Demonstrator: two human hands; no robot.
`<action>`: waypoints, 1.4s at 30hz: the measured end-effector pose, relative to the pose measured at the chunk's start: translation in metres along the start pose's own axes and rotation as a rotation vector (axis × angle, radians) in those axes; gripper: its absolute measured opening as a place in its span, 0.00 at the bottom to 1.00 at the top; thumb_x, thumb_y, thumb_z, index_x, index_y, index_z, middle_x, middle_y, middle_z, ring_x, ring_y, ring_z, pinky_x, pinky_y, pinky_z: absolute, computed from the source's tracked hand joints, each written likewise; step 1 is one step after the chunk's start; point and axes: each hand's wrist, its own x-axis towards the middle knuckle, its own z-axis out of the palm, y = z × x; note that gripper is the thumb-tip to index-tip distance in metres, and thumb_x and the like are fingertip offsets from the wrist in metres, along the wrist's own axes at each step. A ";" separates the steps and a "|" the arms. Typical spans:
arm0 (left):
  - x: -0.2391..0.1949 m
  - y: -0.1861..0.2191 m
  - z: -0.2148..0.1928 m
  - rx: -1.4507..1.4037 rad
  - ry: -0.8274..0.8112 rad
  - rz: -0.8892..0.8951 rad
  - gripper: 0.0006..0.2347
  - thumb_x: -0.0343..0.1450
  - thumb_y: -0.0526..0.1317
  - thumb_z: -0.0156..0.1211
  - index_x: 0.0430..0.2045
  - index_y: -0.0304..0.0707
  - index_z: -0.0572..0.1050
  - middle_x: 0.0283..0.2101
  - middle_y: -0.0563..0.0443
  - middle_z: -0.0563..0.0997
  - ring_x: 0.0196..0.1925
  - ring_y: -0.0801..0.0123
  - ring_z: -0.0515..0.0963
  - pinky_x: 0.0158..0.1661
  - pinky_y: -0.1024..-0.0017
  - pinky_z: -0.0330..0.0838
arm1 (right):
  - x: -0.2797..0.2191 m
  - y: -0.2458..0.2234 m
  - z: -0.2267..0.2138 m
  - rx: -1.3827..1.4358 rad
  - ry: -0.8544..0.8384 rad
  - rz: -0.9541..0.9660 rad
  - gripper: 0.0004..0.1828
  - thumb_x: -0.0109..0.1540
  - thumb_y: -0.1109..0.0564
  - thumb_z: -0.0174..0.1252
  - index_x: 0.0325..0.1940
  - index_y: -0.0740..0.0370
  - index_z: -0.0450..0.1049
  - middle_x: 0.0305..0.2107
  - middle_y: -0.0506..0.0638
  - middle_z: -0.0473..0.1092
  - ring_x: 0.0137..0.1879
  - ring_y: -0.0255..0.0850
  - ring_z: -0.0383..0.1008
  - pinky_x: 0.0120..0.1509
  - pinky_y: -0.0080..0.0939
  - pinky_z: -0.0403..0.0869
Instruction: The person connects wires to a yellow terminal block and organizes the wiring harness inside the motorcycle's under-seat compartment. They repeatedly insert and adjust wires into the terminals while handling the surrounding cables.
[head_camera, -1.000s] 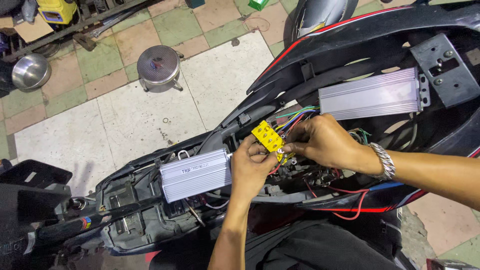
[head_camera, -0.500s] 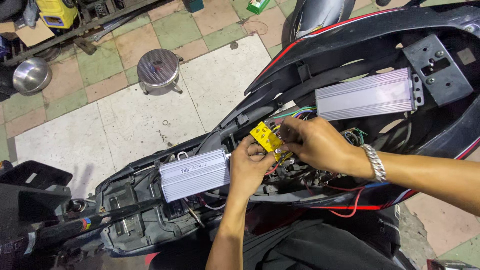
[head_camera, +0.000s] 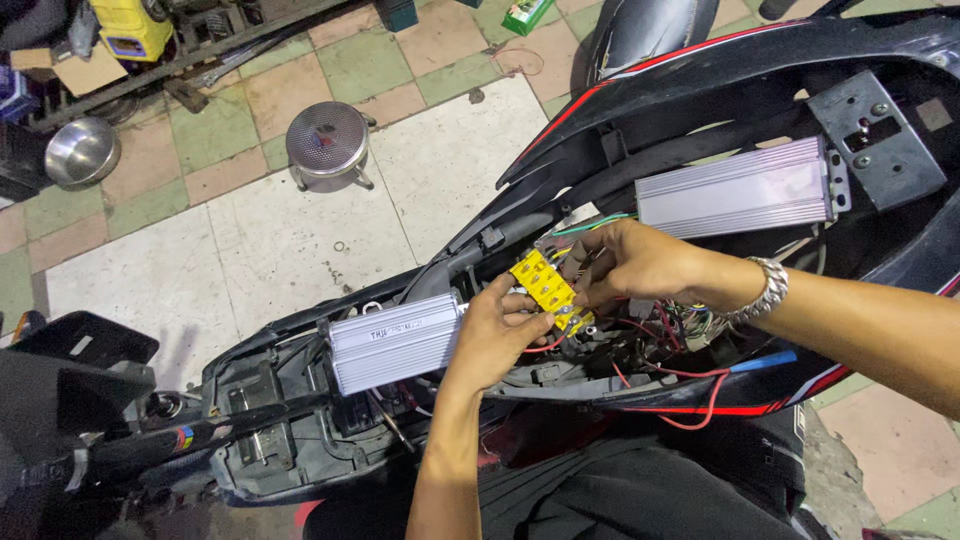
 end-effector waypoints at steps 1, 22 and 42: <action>0.000 0.000 -0.001 0.004 -0.002 0.002 0.30 0.65 0.28 0.65 0.64 0.23 0.61 0.46 0.34 0.83 0.41 0.64 0.86 0.38 0.72 0.82 | 0.001 0.001 -0.001 -0.026 0.001 0.007 0.17 0.53 0.70 0.66 0.46 0.68 0.75 0.30 0.55 0.79 0.35 0.37 0.81 0.40 0.37 0.80; -0.068 0.013 0.016 0.098 0.584 0.411 0.14 0.71 0.29 0.59 0.52 0.27 0.74 0.46 0.44 0.85 0.49 0.67 0.85 0.53 0.72 0.77 | 0.015 0.024 -0.003 -0.307 0.129 0.148 0.24 0.59 0.58 0.62 0.60 0.67 0.75 0.48 0.55 0.79 0.52 0.39 0.80 0.53 0.39 0.78; -0.198 -0.105 -0.081 0.094 1.255 0.290 0.08 0.71 0.34 0.64 0.42 0.32 0.79 0.41 0.49 0.86 0.44 0.71 0.84 0.48 0.71 0.77 | -0.084 -0.026 0.165 -0.571 0.135 -0.620 0.29 0.61 0.52 0.63 0.66 0.60 0.71 0.52 0.51 0.77 0.59 0.39 0.76 0.64 0.40 0.71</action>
